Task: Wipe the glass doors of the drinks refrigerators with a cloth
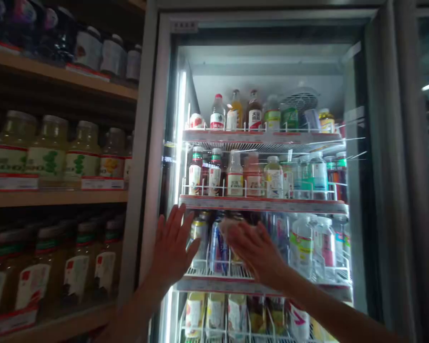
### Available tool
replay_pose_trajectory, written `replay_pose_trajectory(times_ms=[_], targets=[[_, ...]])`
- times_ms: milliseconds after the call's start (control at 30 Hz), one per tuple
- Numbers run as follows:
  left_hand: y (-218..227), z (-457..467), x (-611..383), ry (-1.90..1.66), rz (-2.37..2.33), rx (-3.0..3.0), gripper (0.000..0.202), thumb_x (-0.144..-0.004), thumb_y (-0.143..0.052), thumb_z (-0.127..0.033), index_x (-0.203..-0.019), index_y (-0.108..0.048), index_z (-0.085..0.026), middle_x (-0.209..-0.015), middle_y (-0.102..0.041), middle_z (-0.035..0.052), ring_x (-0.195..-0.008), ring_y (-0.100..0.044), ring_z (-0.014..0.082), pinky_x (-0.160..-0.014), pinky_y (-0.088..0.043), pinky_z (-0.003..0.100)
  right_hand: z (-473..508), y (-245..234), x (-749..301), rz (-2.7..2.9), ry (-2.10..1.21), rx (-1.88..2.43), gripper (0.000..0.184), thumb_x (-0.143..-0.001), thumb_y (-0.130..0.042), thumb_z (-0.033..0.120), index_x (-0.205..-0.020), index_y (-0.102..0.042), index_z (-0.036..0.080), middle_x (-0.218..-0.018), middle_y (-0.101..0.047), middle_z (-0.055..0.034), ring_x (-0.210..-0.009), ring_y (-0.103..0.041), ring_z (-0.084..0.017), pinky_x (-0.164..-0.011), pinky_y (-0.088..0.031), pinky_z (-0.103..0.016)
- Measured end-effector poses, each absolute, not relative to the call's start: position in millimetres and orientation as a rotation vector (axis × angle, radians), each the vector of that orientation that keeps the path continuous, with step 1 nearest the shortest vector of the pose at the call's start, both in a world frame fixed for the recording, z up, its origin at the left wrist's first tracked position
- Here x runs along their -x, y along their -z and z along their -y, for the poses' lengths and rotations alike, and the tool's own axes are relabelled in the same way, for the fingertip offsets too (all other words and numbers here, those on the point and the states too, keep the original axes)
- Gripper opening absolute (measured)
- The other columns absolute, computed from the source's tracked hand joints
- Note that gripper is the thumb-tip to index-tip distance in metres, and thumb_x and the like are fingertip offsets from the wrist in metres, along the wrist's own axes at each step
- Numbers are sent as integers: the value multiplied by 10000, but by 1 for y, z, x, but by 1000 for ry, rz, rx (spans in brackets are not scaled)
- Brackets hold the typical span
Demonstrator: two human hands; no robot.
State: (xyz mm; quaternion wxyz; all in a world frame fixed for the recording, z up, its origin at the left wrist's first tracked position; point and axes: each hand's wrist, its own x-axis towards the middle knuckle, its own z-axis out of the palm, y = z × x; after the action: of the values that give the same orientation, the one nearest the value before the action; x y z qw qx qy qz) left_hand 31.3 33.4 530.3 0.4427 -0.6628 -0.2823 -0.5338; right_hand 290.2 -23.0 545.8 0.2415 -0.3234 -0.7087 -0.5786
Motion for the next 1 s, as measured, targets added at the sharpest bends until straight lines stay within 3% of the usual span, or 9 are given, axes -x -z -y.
replay_pose_trajectory(times_ms=[133,300,467,633,767,833,933,1000], targets=[[-535,-35,-70,1360,643,1664,641,-878,-431,-314,-1436,-132,-221,-1492,-225,119,-1388,-158,242,-1118,-150,477,37,-538,-331,1393,1462,1131,682,-861,-434,212,-1448,-98,302,-1528,-96,-12,-1393,-115,-293,-1073,-195,-557],[-528,-42,-100,1372,552,1709,660,-866,-448,-311,-1440,-126,-255,-1498,-206,92,-1388,-147,258,-1118,-111,510,52,-513,-382,1649,1574,1139,636,-861,-420,215,-1438,-171,311,-1520,-142,19,-1386,-174,-251,-1119,-164,-485],[-522,-42,-107,1411,581,1726,667,-866,-444,-297,-1440,-103,-283,-1507,-178,71,-1385,-162,270,-1105,-119,539,64,-507,-441,994,1483,1295,643,-889,-396,237,-1450,-86,287,-1524,-106,-67,-1378,-181,-304,-1038,-272,-559],[-516,-43,-106,1394,573,1747,645,-872,-425,-295,-1441,-123,-261,-1515,-142,80,-1389,-145,284,-1104,-112,550,79,-469,-466,1240,1486,1332,619,-884,-370,193,-1451,-134,268,-1522,-125,-56,-1384,-170,-281,-1061,-281,-532],[-512,-45,-108,1414,586,1707,678,-854,-461,-287,-1441,-122,-265,-1515,-148,75,-1386,-157,281,-1113,-106,534,72,-480,-451,989,1461,1238,643,-885,-372,194,-1455,-82,262,-1526,-100,-66,-1385,-162,-292,-1060,-278,-558],[-511,-46,-109,1417,604,1718,670,-855,-458,-287,-1439,-129,-279,-1516,-148,63,-1387,-156,279,-1115,-104,529,63,-480,-427,1144,1428,1239,656,-873,-370,167,-1460,-80,220,-1525,-97,-75,-1390,-134,-288,-1086,-244,-540],[-509,-45,-110,1423,623,1716,663,-857,-465,-283,-1436,-142,-285,-1513,-162,62,-1386,-161,275,-1115,-109,518,53,-473,-395,1627,1520,1115,660,-842,-414,173,-1442,-170,301,-1519,-141,31,-1386,-172,-248,-1122,-218,-463],[-509,-43,-112,1431,623,1691,664,-855,-477,-286,-1435,-154,-269,-1508,-182,78,-1384,-170,276,-1113,-116,514,52,-479,-386,1650,1528,1086,652,-842,-420,185,-1436,-183,309,-1520,-136,38,-1385,-176,-246,-1126,-184,-472]])
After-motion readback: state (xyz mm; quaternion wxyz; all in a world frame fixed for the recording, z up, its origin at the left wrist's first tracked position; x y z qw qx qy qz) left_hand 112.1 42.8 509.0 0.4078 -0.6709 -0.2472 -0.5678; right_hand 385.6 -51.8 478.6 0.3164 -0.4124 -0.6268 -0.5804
